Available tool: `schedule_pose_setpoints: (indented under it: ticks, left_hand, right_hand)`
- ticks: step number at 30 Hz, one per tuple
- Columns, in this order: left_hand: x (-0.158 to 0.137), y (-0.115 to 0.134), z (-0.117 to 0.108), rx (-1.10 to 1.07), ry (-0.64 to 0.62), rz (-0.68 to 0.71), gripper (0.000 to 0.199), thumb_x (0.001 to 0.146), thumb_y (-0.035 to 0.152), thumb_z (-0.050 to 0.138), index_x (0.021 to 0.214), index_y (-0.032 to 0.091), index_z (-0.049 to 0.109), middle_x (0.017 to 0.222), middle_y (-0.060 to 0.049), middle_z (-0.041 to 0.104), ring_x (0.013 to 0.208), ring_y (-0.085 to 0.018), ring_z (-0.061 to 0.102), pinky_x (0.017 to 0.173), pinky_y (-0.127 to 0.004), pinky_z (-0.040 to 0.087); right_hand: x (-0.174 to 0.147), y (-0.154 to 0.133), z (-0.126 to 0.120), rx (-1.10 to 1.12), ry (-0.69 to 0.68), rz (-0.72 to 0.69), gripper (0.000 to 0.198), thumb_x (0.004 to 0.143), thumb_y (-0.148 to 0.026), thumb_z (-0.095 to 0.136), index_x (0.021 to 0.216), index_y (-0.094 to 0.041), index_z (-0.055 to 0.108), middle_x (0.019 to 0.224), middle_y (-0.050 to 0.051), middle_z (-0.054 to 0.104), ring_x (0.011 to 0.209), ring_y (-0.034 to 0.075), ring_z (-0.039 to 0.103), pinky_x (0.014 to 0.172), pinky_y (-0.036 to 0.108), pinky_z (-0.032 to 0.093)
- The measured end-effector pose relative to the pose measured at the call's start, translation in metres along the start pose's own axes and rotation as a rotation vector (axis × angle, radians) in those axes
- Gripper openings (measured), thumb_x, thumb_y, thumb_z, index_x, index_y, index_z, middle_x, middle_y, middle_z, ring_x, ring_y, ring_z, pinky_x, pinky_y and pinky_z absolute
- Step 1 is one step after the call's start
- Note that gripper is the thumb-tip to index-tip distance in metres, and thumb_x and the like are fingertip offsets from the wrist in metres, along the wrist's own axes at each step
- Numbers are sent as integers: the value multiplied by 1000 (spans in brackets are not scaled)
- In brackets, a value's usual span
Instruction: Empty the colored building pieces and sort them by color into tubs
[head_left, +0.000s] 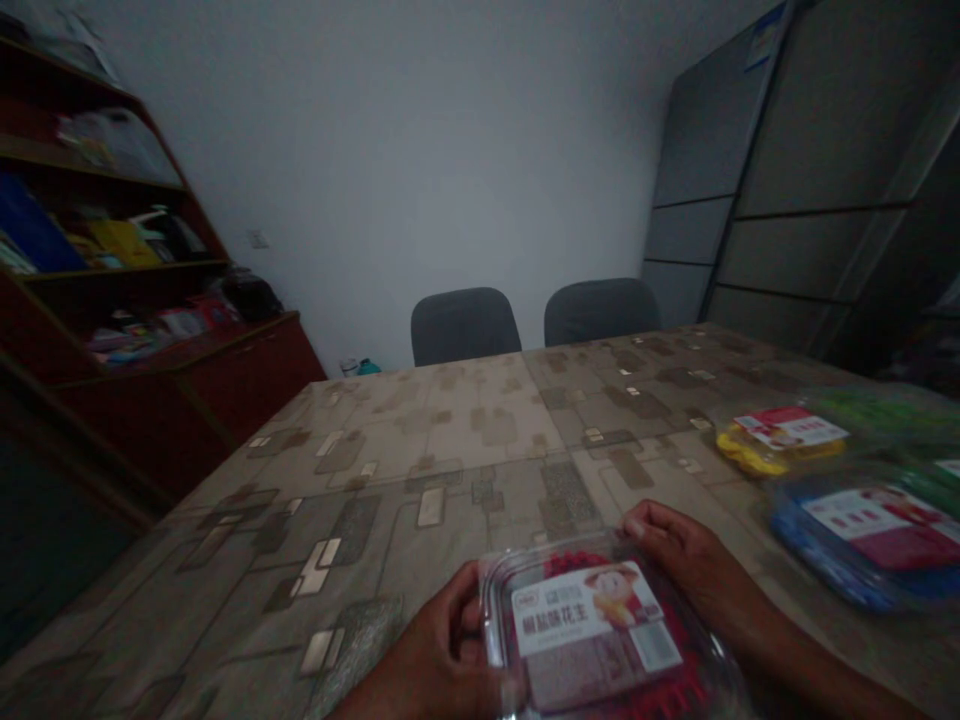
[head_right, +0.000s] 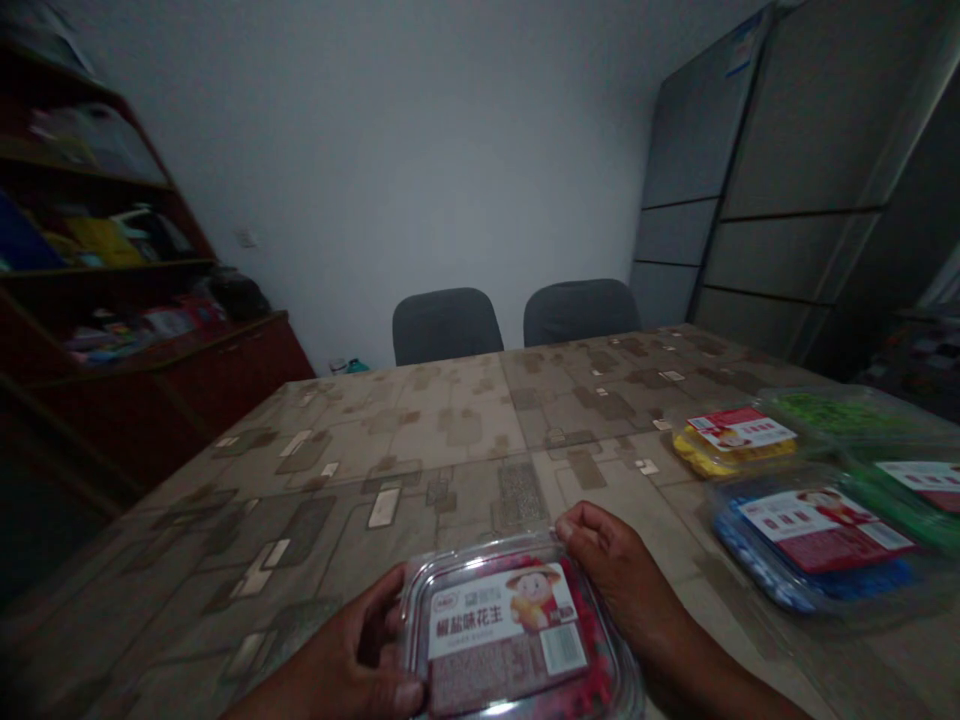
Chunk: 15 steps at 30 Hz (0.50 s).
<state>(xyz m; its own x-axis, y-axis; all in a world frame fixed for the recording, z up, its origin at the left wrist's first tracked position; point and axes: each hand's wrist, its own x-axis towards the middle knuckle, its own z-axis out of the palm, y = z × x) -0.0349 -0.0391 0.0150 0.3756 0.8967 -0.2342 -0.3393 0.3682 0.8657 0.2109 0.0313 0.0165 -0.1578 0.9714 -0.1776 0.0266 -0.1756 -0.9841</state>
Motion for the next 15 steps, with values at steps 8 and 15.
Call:
schedule_pose_setpoints:
  ticks: [8, 15]
  left_hand:
    - [-11, -14, 1, -159, -55, -15, 77, 62, 22, 90, 129, 22, 52, 98, -12, 76, 96, -32, 72, 88, -44, 51]
    - [-9, -26, -1, -181, -92, 58, 73, 65, 25, 89, 128, 22, 51, 95, -12, 77, 96, -33, 73, 80, -39, 55]
  right_hand:
    - [-4, 5, 4, 137, 10, 48, 41, 72, -58, 70, 69, -21, 53, 54, -7, 54, 45, 11, 49, 45, 22, 38]
    - [-5, 2, 3, 109, -15, 77, 45, 71, -63, 70, 70, -21, 53, 55, -6, 54, 48, 11, 50, 47, 22, 38]
